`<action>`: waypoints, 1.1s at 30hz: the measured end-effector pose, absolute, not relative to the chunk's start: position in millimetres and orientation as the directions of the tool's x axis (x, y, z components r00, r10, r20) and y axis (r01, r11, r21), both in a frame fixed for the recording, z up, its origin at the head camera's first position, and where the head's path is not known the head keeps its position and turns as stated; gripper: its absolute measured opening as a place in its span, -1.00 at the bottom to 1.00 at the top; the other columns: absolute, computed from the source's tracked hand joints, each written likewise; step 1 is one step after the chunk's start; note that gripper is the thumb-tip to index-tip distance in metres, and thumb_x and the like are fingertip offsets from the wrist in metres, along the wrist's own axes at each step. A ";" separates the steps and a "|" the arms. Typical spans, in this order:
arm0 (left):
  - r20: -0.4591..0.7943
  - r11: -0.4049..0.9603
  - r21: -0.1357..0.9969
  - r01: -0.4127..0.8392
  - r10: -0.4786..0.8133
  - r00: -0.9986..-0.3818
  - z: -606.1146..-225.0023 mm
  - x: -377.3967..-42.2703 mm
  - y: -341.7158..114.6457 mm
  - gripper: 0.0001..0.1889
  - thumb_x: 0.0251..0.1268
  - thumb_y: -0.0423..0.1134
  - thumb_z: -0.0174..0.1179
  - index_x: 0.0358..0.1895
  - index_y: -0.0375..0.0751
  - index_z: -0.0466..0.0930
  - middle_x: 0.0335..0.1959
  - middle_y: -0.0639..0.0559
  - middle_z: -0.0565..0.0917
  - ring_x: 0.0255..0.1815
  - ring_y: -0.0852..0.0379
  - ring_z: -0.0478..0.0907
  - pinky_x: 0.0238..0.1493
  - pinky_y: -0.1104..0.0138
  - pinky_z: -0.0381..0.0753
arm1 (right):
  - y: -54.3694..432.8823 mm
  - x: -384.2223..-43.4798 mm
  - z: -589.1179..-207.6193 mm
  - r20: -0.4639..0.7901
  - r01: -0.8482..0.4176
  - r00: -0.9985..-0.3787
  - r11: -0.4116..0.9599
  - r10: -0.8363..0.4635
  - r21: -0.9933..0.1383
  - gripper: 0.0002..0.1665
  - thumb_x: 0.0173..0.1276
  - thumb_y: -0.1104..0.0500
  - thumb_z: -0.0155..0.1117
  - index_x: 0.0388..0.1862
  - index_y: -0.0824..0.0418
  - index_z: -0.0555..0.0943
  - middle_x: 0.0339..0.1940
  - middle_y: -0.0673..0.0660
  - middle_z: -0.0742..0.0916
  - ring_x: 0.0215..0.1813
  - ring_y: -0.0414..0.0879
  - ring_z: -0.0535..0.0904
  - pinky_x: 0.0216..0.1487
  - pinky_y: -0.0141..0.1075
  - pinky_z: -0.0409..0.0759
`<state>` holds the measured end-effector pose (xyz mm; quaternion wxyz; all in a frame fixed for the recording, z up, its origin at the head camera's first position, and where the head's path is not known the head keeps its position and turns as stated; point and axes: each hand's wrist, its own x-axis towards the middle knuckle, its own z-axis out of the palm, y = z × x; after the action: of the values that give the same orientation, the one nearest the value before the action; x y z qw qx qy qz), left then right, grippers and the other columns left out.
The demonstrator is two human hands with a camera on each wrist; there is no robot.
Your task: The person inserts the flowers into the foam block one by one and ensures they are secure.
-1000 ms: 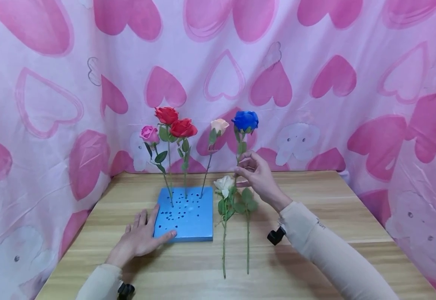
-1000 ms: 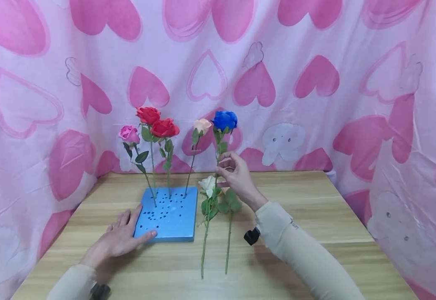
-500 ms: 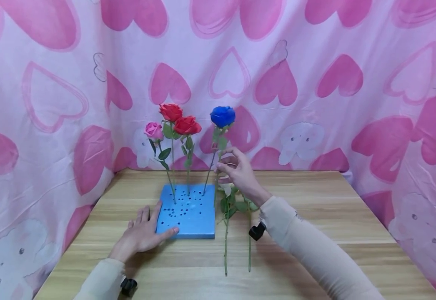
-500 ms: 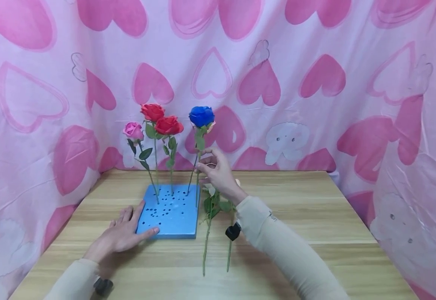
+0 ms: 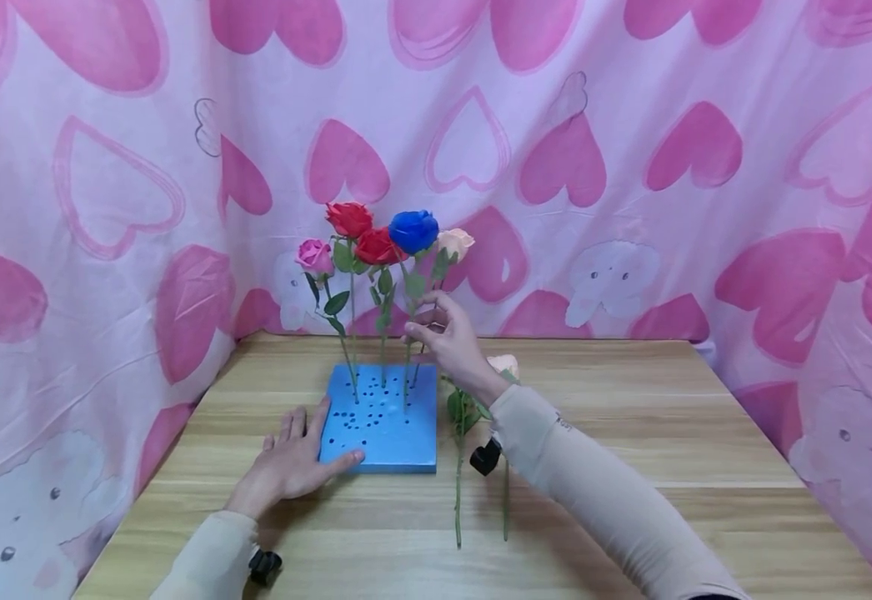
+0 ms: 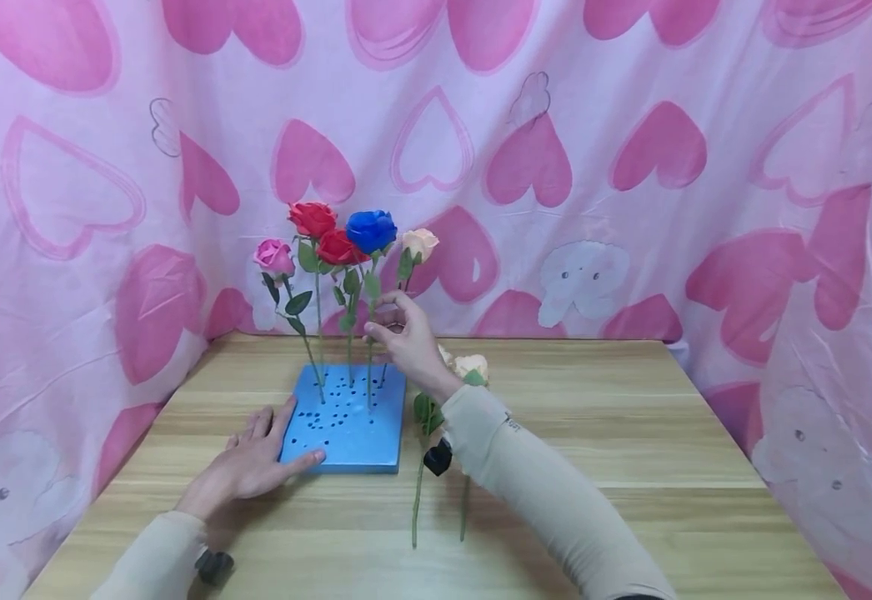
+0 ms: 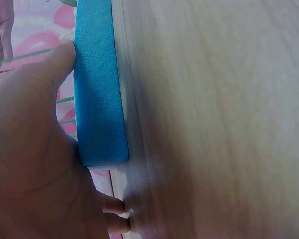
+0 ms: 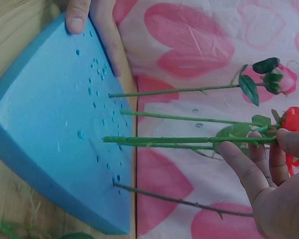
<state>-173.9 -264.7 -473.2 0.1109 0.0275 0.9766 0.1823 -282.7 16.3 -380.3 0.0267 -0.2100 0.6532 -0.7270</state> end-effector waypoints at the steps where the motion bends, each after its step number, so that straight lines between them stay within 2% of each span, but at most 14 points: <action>1: -0.206 0.933 0.361 0.015 0.095 -0.974 -473.3 -173.8 -265.0 0.34 0.38 0.72 0.04 0.88 -0.14 -0.27 0.77 -0.67 -0.16 0.77 -0.69 -0.26 0.60 -0.64 -0.15 | 12.7 -283.9 -380.9 0.278 -0.241 -0.908 -0.152 -0.313 -0.959 -0.67 0.66 0.38 0.33 0.27 0.17 0.55 0.06 0.41 0.73 0.03 0.22 0.81 0.00 0.30 0.85; 5: -0.198 0.935 0.354 0.024 0.100 -0.975 -473.8 -174.3 -265.5 0.33 0.39 0.71 0.04 0.88 -0.14 -0.26 0.76 -0.68 -0.14 0.77 -0.70 -0.23 0.59 -0.64 -0.12 | 0.5 -287.0 -383.0 0.299 -0.260 -0.899 -0.159 -0.319 -0.952 -0.67 0.68 0.39 0.30 0.31 0.26 0.52 0.06 0.44 0.72 -0.06 0.03 0.81 0.02 0.43 0.79; 9: -0.194 0.936 0.351 0.024 0.097 -0.976 -474.3 -174.6 -264.9 0.33 0.38 0.71 0.05 0.88 -0.13 -0.26 0.76 -0.67 -0.13 0.77 -0.69 -0.22 0.59 -0.64 -0.10 | -8.5 -289.5 -385.8 0.293 -0.253 -0.899 -0.160 -0.325 -0.954 -0.65 0.68 0.38 0.29 0.34 0.29 0.49 0.02 0.34 0.74 -0.06 0.04 0.82 0.07 0.50 0.73; 14: -0.190 0.936 0.353 0.018 0.091 -0.978 -474.9 -175.0 -264.2 0.33 0.37 0.72 0.05 0.88 -0.12 -0.25 0.77 -0.65 -0.13 0.78 -0.68 -0.21 0.60 -0.64 -0.10 | -16.5 -292.9 -388.6 0.290 -0.258 -0.899 -0.139 -0.328 -0.956 -0.65 0.68 0.37 0.31 0.33 0.24 0.50 0.00 0.29 0.75 -0.01 0.13 0.82 0.00 0.34 0.83; 19: -0.194 0.936 0.353 0.007 0.080 -0.978 -474.4 -175.7 -264.6 0.33 0.36 0.72 0.05 0.88 -0.10 -0.25 0.78 -0.63 -0.13 0.78 -0.67 -0.22 0.62 -0.62 -0.11 | -21.9 -296.8 -389.3 0.289 -0.268 -0.896 -0.110 -0.338 -0.957 -0.65 0.69 0.35 0.31 0.33 0.17 0.51 0.04 0.30 0.75 -0.05 0.01 0.82 -0.04 0.19 0.88; 24: -0.204 0.933 0.359 -0.001 0.078 -0.976 -473.5 -176.7 -264.3 0.33 0.37 0.72 0.05 0.88 -0.08 -0.26 0.79 -0.62 -0.16 0.79 -0.66 -0.24 0.63 -0.61 -0.15 | -23.5 -299.0 -390.1 0.298 -0.285 -0.888 -0.089 -0.350 -0.954 -0.68 0.70 0.35 0.29 0.30 0.17 0.51 0.10 0.46 0.75 -0.04 0.03 0.81 -0.03 0.16 0.89; 31: -0.216 0.932 0.362 -0.009 0.074 -0.974 -472.7 -176.2 -264.6 0.31 0.38 0.70 0.06 0.89 -0.07 -0.25 0.80 -0.60 -0.16 0.80 -0.64 -0.25 0.65 -0.59 -0.16 | -25.8 -301.0 -396.4 0.298 -0.299 -0.886 -0.054 -0.355 -0.953 -0.70 0.68 0.35 0.32 0.27 0.13 0.55 0.03 0.35 0.77 -0.02 0.01 0.81 -0.02 0.15 0.89; 33: -0.217 0.931 0.365 -0.011 0.073 -0.973 -472.0 -176.4 -264.7 0.31 0.38 0.70 0.06 0.89 -0.06 -0.26 0.80 -0.60 -0.17 0.80 -0.64 -0.27 0.65 -0.58 -0.18 | -26.4 -301.1 -397.4 0.299 -0.300 -0.884 -0.053 -0.360 -0.952 -0.70 0.68 0.34 0.32 0.27 0.13 0.54 0.04 0.37 0.78 -0.02 0.03 0.81 -0.03 0.15 0.89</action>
<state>-176.4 -264.7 -472.0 0.1140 0.0158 0.9760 0.1849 -301.1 -26.4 -397.4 0.0219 -0.2401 0.6876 -0.6848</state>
